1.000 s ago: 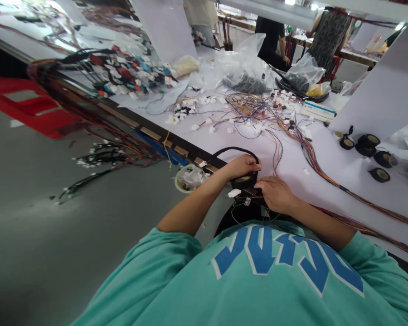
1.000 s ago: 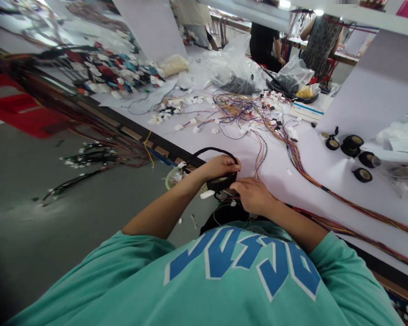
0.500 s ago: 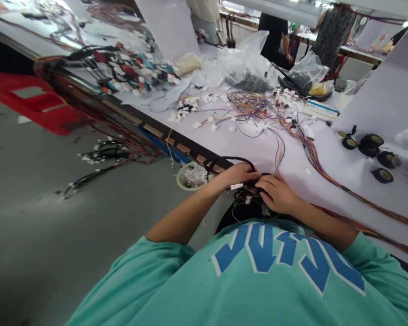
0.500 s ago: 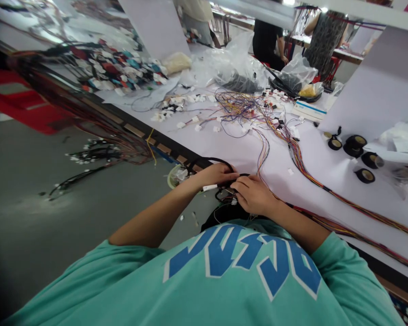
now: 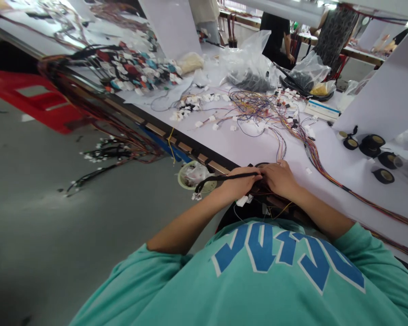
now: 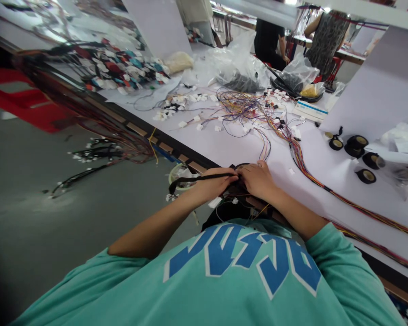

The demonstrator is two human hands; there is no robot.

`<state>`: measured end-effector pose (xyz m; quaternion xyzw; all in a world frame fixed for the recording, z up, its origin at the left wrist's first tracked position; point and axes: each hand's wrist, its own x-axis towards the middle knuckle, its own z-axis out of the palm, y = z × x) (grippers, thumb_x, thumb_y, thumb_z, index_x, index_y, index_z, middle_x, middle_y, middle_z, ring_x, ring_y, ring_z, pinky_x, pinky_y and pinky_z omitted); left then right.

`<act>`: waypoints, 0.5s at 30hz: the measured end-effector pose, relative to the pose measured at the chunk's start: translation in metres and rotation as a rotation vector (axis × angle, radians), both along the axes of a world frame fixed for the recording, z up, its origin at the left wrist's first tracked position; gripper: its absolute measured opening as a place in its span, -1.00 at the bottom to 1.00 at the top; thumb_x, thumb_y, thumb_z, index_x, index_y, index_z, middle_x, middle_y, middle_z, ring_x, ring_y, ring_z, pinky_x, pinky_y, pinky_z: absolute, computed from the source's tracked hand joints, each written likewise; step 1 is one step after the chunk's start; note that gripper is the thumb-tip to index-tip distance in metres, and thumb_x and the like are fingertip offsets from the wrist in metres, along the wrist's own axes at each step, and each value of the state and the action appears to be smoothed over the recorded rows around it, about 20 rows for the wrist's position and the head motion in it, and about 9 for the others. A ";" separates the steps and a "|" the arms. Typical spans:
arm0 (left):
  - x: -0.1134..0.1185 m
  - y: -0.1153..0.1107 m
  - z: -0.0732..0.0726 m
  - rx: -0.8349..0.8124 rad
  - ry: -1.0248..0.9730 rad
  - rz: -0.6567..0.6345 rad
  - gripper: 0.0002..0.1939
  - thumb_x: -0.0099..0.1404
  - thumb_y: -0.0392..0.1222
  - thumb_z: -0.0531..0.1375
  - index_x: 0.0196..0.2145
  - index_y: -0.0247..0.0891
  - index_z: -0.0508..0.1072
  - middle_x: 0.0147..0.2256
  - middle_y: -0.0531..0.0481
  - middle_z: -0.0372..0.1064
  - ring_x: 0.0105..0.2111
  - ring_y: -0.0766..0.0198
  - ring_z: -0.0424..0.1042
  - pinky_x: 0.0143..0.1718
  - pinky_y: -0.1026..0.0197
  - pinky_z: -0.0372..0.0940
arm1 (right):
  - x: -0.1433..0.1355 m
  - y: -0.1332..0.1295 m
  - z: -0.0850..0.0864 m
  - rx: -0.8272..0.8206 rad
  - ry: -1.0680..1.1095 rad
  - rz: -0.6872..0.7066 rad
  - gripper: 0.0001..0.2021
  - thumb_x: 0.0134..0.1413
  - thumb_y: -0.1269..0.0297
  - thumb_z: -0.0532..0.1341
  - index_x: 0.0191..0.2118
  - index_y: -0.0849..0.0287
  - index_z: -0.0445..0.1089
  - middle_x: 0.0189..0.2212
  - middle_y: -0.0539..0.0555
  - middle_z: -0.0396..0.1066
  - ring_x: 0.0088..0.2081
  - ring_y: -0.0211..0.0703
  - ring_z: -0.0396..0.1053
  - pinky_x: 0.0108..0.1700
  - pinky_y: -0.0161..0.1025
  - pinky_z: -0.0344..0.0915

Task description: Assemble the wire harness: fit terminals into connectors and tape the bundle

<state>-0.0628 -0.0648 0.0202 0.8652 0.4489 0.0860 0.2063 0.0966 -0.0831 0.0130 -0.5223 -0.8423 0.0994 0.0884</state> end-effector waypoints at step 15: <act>0.006 0.049 0.016 0.137 -0.060 -0.514 -0.79 0.18 -0.08 0.12 -0.39 -0.24 0.49 -0.18 -0.06 0.38 -0.19 0.24 0.32 -0.19 0.27 0.18 | 0.001 0.009 -0.029 -0.335 0.891 -0.222 -0.87 -0.12 0.40 0.18 -0.34 0.22 0.36 -0.35 0.04 0.45 -0.27 -0.20 0.40 -0.17 -0.21 0.28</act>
